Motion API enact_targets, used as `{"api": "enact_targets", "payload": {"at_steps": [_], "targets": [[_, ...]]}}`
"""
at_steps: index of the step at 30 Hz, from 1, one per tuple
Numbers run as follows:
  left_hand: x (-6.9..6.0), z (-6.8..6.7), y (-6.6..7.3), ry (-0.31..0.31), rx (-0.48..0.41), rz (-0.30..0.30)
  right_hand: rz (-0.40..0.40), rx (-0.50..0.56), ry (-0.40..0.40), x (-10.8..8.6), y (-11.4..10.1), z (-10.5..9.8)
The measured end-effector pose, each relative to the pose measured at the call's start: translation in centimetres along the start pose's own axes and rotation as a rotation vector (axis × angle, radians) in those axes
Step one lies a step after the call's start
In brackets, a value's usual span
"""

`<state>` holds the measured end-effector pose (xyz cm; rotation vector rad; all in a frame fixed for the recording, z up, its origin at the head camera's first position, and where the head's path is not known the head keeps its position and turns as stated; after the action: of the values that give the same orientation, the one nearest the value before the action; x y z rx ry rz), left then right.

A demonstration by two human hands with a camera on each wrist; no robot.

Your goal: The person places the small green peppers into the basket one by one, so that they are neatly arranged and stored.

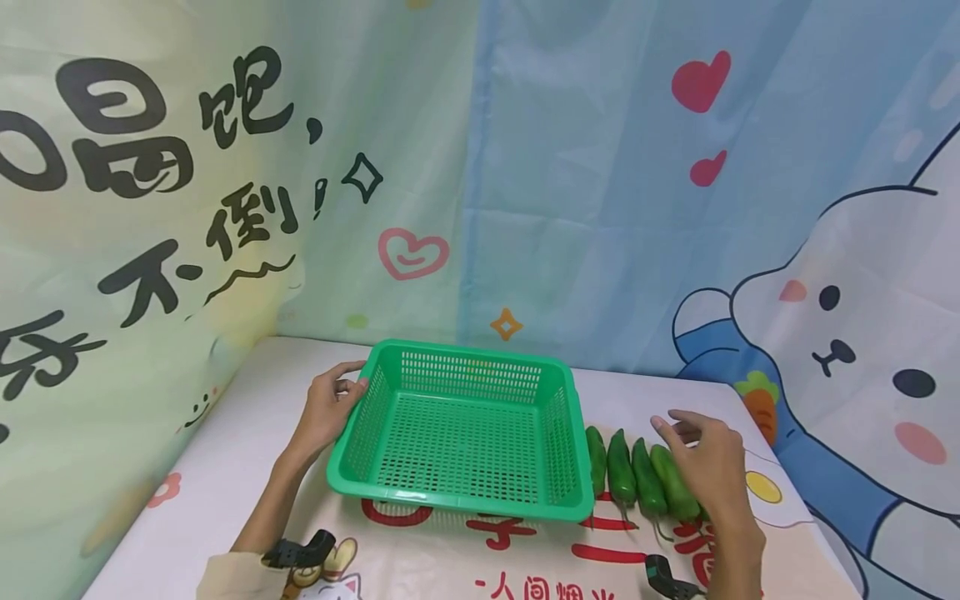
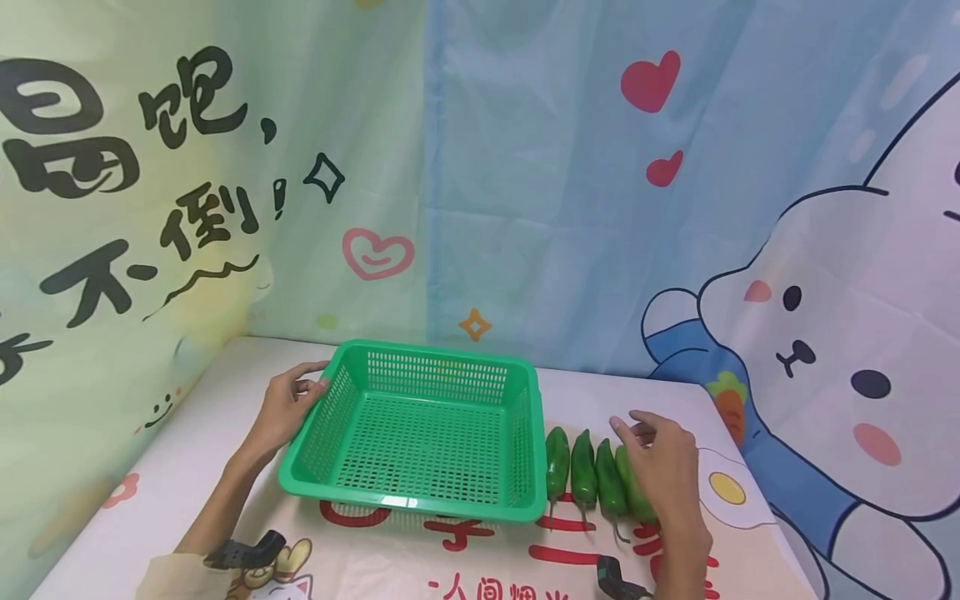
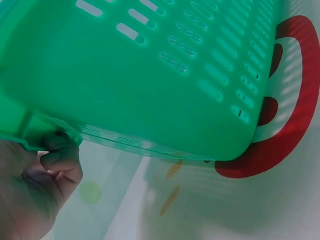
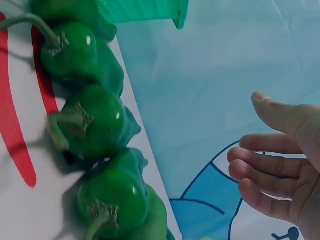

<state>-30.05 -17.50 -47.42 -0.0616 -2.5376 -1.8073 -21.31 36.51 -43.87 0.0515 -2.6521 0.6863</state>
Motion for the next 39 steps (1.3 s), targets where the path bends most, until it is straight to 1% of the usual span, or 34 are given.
{"api": "enact_targets", "payload": {"at_steps": [9,16,20,25,34,39], "targets": [[0.1,0.0,-0.3,-0.008,-0.021,-0.006,0.044,-0.006,-0.010,-0.6,1.6,-0.3],[0.3,-0.1,-0.3,-0.023,-0.044,-0.019,0.040,-0.001,0.012,-1.0,2.5,-0.5],[0.3,0.0,-0.3,-0.027,-0.048,-0.017,0.043,-0.011,0.004,-1.2,3.3,-0.7],[0.1,0.0,-0.3,-0.024,-0.052,-0.020,0.072,-0.009,-0.037,-1.3,4.5,-0.9],[0.2,0.0,-0.5,-0.022,-0.050,-0.023,0.192,-0.027,-0.135,-1.7,6.2,-0.7],[0.1,0.0,-0.5,-0.023,-0.053,-0.031,0.210,-0.036,-0.161,-1.9,6.7,-0.7]]}}
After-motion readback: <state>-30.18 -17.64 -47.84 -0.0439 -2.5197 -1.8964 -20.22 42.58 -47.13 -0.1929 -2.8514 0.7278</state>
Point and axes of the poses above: each hand's wrist, its own x-axis towards the middle knuckle, its own z-axis out of the palm, y = z × x, the point moved 5 cm from there along x, towards the middle knuckle, and after that the axes turned 10 degrees about -z, right-handed, at the moved point
